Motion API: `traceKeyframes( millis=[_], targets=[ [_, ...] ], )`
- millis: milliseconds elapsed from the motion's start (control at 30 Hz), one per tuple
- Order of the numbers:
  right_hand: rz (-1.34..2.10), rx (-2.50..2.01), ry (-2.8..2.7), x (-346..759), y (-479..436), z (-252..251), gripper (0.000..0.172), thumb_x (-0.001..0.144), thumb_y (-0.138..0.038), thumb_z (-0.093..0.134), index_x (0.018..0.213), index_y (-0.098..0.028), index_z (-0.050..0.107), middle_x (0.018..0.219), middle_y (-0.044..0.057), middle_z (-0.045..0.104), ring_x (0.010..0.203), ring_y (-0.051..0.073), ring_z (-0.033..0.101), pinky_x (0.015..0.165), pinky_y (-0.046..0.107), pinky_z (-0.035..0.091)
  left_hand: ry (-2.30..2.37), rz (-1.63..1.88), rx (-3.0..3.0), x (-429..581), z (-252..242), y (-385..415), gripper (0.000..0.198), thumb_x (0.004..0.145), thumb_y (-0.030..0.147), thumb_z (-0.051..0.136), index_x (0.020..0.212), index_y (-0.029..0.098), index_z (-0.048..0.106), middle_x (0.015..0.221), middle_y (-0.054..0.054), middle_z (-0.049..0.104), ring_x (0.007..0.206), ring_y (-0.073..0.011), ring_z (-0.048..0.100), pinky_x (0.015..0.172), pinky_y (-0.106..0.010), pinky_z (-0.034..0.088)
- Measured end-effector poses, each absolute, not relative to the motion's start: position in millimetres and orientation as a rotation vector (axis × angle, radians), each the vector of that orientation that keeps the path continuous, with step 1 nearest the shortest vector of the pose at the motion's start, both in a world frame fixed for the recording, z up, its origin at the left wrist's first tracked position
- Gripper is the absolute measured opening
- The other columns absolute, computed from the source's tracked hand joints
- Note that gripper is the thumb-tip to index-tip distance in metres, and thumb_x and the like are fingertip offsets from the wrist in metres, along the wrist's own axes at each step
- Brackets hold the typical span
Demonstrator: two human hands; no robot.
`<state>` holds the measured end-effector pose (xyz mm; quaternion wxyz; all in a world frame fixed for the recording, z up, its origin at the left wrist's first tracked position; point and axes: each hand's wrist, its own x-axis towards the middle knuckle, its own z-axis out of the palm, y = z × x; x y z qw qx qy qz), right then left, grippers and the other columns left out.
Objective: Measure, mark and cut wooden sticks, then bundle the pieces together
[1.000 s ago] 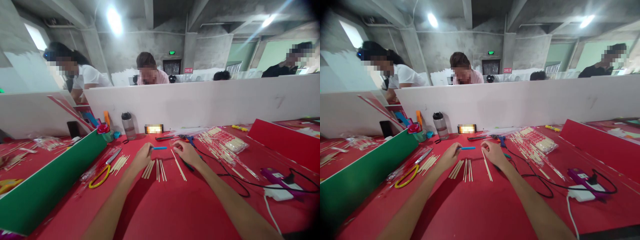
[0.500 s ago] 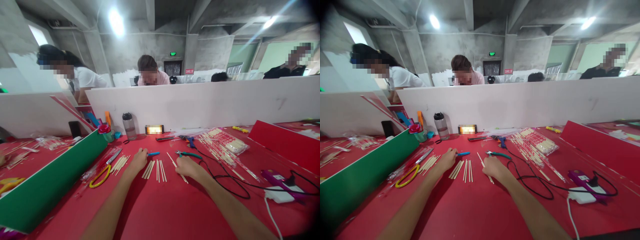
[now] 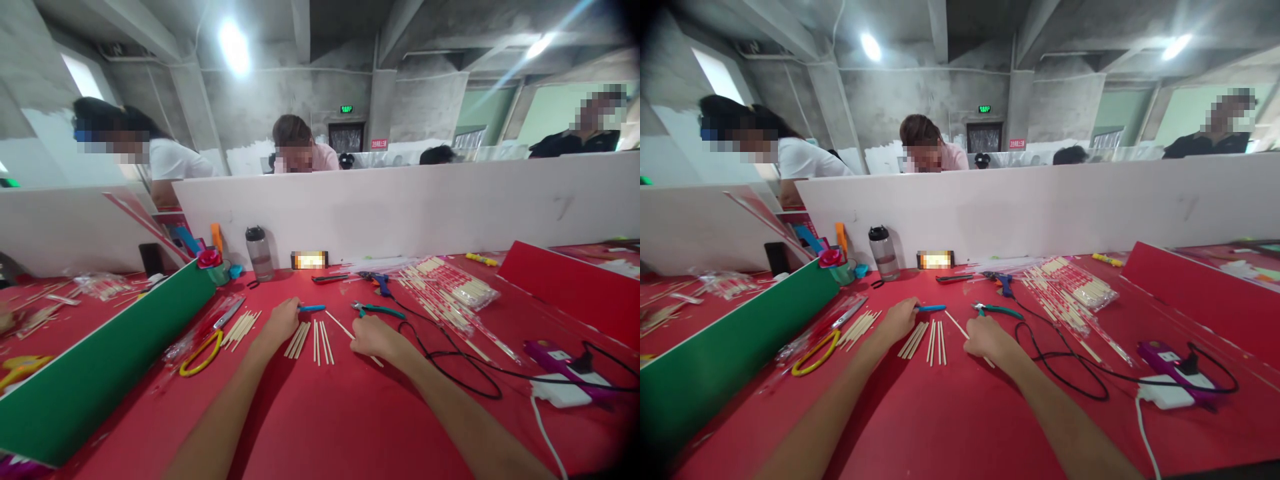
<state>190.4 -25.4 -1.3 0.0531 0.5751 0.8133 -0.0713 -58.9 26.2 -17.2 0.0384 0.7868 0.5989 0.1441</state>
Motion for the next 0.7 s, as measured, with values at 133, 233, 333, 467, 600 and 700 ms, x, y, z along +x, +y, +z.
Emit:
traceKeyframes(
  millis=[133, 233, 333, 467, 600, 700],
  targets=[
    [-0.236, 1.728, 2.488, 190.3, -24.7, 0.0, 0.032, 0.075, -0.023, 0.055, 0.096, -0.008, 0.075, 0.093, 0.025, 0.073, 0.089, 0.032, 0.071, 0.067, 0.03, 0.047, 1.777, 0.468, 2.437, -56.1, -12.8, 24.2, 0.029, 0.088, 0.011, 0.042, 0.108, 0.018, 0.061, 0.099, -0.01, 0.069, 0.095, -0.0222, 0.064, 0.078, -0.029, 0.042],
    [-0.285, 1.739, 2.491, 192.1, -22.9, 4.5, 0.03, 0.077, -0.025, 0.055, 0.092, -0.01, 0.075, 0.089, 0.023, 0.074, 0.085, 0.031, 0.071, 0.063, 0.029, 0.044, 1.744, 0.5, 2.451, -56.6, -11.2, 25.0, 0.033, 0.086, 0.009, 0.041, 0.107, 0.018, 0.065, 0.101, -0.01, 0.068, 0.097, -0.0217, 0.063, 0.081, -0.029, 0.042],
    [-0.287, 1.821, 2.543, 194.4, -20.3, 10.2, 0.028, 0.08, -0.029, 0.053, 0.088, -0.012, 0.074, 0.087, 0.019, 0.074, 0.083, 0.029, 0.07, 0.062, 0.028, 0.04, 1.787, 0.554, 2.441, -58.6, -12.0, 27.5, 0.03, 0.088, 0.013, 0.04, 0.102, 0.016, 0.066, 0.099, -0.011, 0.067, 0.094, -0.0217, 0.062, 0.081, -0.029, 0.042],
    [-0.248, 1.949, 2.611, 196.3, -17.7, 13.9, 0.023, 0.081, -0.027, 0.052, 0.089, -0.016, 0.07, 0.088, 0.013, 0.073, 0.081, 0.025, 0.068, 0.061, 0.027, 0.035, 1.818, 0.54, 2.472, -59.5, -13.4, 29.3, 0.031, 0.093, 0.023, 0.038, 0.096, 0.017, 0.068, 0.09, -0.01, 0.064, 0.085, -0.0207, 0.061, 0.075, -0.029, 0.042],
    [-0.233, 1.993, 2.646, 196.0, -15.8, 10.6, 0.017, 0.081, -0.026, 0.053, 0.088, -0.018, 0.066, 0.085, 0.009, 0.072, 0.076, 0.022, 0.065, 0.058, 0.027, 0.029, 1.77, 0.557, 2.489, -59.0, -12.8, 27.9, 0.031, 0.096, 0.034, 0.042, 0.097, 0.02, 0.07, 0.089, -0.009, 0.062, 0.082, -0.0197, 0.059, 0.073, -0.027, 0.041],
    [-0.228, 2.006, 2.66, 195.6, -13.9, 6.1, 0.013, 0.082, -0.027, 0.054, 0.086, -0.019, 0.064, 0.083, 0.007, 0.071, 0.073, 0.02, 0.064, 0.057, 0.027, 0.026, 1.705, 0.563, 2.481, -58.7, -13.2, 26.9, 0.028, 0.095, 0.036, 0.045, 0.097, 0.022, 0.069, 0.092, -0.008, 0.061, 0.082, -0.0186, 0.059, 0.071, -0.027, 0.041]
  ],
)
